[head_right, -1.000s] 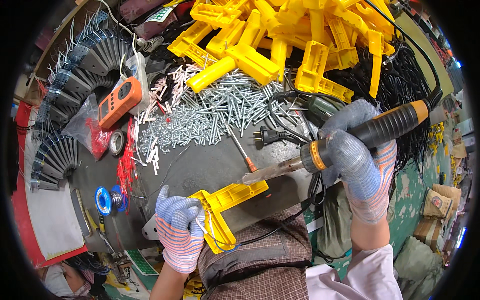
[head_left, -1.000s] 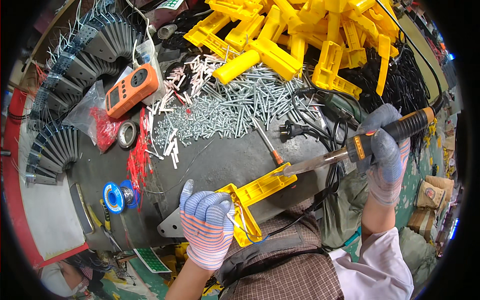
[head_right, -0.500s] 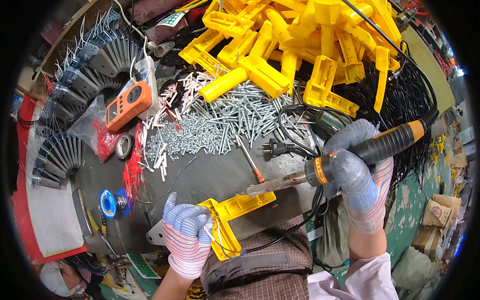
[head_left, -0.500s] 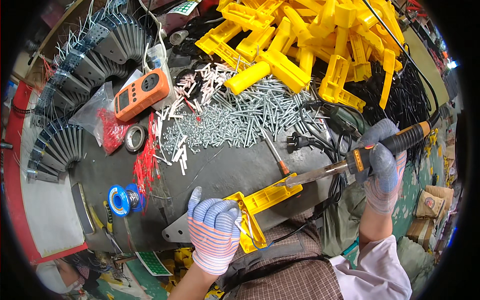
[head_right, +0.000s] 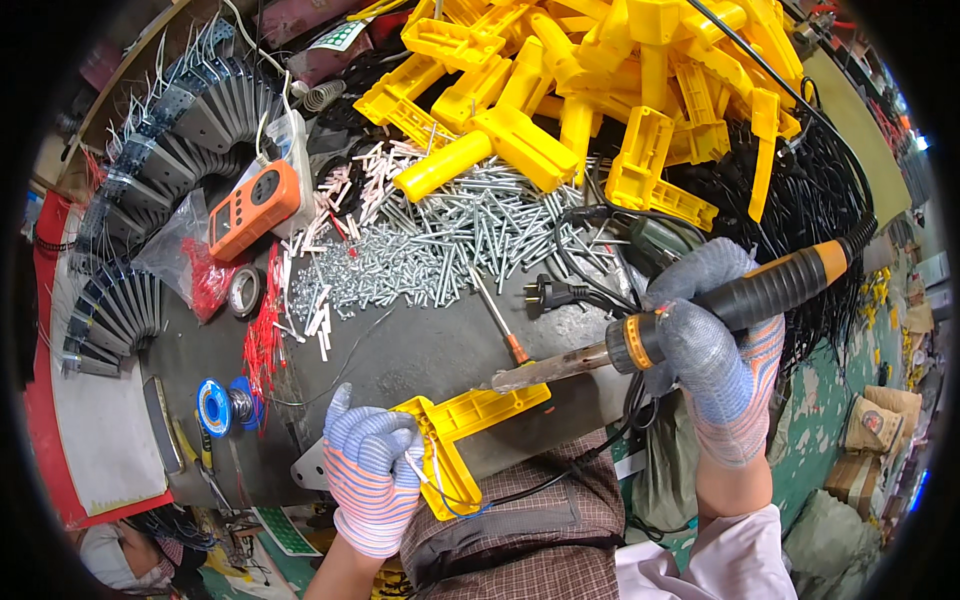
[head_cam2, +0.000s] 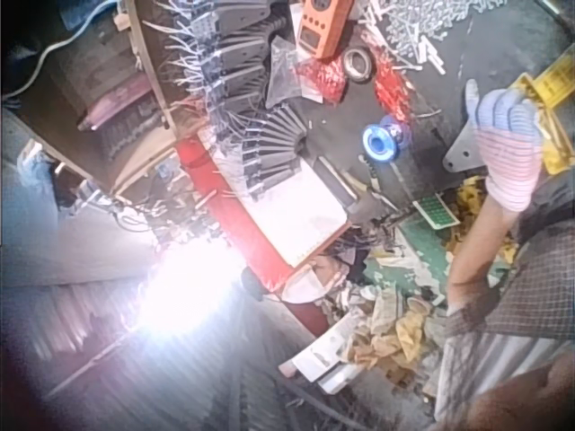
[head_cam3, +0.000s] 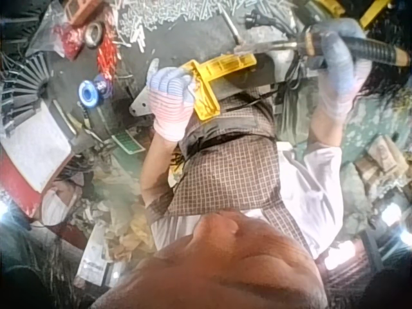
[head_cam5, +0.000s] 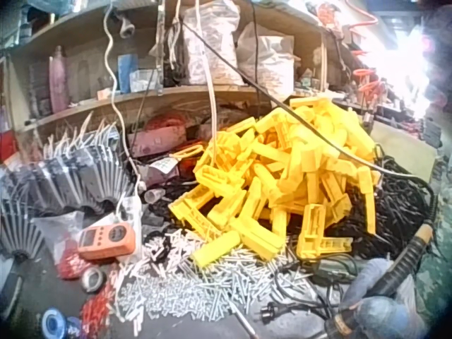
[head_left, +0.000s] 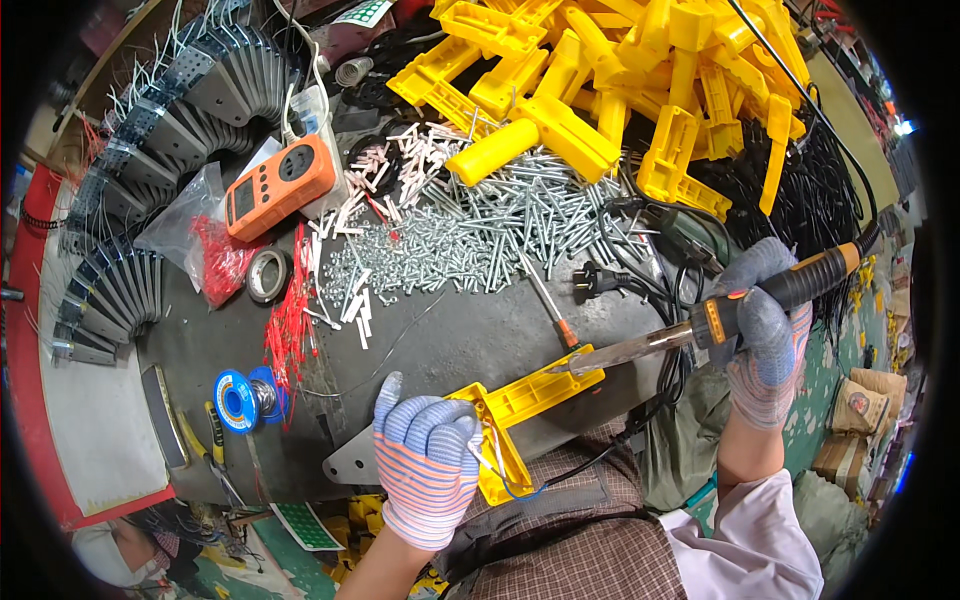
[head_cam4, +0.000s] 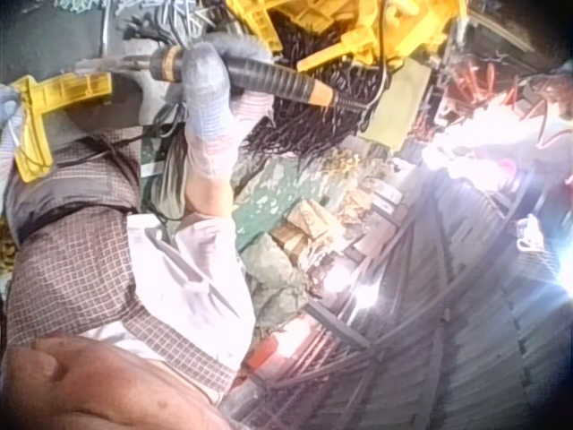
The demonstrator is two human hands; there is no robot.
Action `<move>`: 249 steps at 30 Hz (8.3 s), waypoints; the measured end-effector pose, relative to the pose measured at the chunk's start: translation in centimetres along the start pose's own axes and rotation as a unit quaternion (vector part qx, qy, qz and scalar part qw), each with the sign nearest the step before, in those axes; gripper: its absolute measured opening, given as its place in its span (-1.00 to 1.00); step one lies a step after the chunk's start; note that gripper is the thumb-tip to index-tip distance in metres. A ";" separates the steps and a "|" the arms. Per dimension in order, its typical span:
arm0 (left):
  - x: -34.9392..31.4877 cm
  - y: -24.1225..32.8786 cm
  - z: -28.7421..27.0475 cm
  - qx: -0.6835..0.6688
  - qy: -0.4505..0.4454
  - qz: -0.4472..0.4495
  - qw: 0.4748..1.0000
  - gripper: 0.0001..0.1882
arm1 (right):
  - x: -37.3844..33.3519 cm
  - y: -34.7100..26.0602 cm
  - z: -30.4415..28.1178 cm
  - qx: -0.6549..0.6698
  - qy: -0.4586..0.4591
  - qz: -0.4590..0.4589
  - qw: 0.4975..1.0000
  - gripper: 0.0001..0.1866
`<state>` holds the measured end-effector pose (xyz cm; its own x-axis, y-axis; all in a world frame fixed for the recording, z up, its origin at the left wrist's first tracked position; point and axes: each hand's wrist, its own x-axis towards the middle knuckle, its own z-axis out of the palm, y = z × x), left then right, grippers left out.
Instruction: The person solders red wires to circuit boards with a soldering iron, then assembles the circuit boards and screws into yellow plastic housings using an electric screwdriver and pliers.
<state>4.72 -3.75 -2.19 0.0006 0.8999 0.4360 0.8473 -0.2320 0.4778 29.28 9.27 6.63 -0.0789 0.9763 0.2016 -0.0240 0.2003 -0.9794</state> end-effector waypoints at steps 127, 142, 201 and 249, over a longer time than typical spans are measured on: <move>0.1 0.1 0.0 -0.009 -0.001 -0.013 1.000 -0.80 | -1.4 -0.1 1.5 -0.056 -0.068 -0.027 0.996 -0.81; 0.1 0.0 0.2 -0.015 0.006 -0.004 1.000 -0.70 | -1.2 -0.6 3.2 -0.148 -0.317 -0.088 0.933 -0.72; 0.0 -0.2 0.0 -0.012 -0.013 0.006 1.000 -0.70 | -1.4 -0.4 6.6 -0.202 -0.275 -0.171 0.924 -0.83; -0.2 -0.3 0.1 -0.005 -0.002 0.015 1.000 -0.74 | -1.7 -1.5 3.1 -0.046 -0.167 -0.019 0.985 -0.86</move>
<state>4.56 -3.82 -2.49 0.0273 0.8942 0.4469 0.8419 -0.2616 0.4720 26.38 7.06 7.79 -0.4034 0.8895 0.2145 0.0560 0.2579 -0.9645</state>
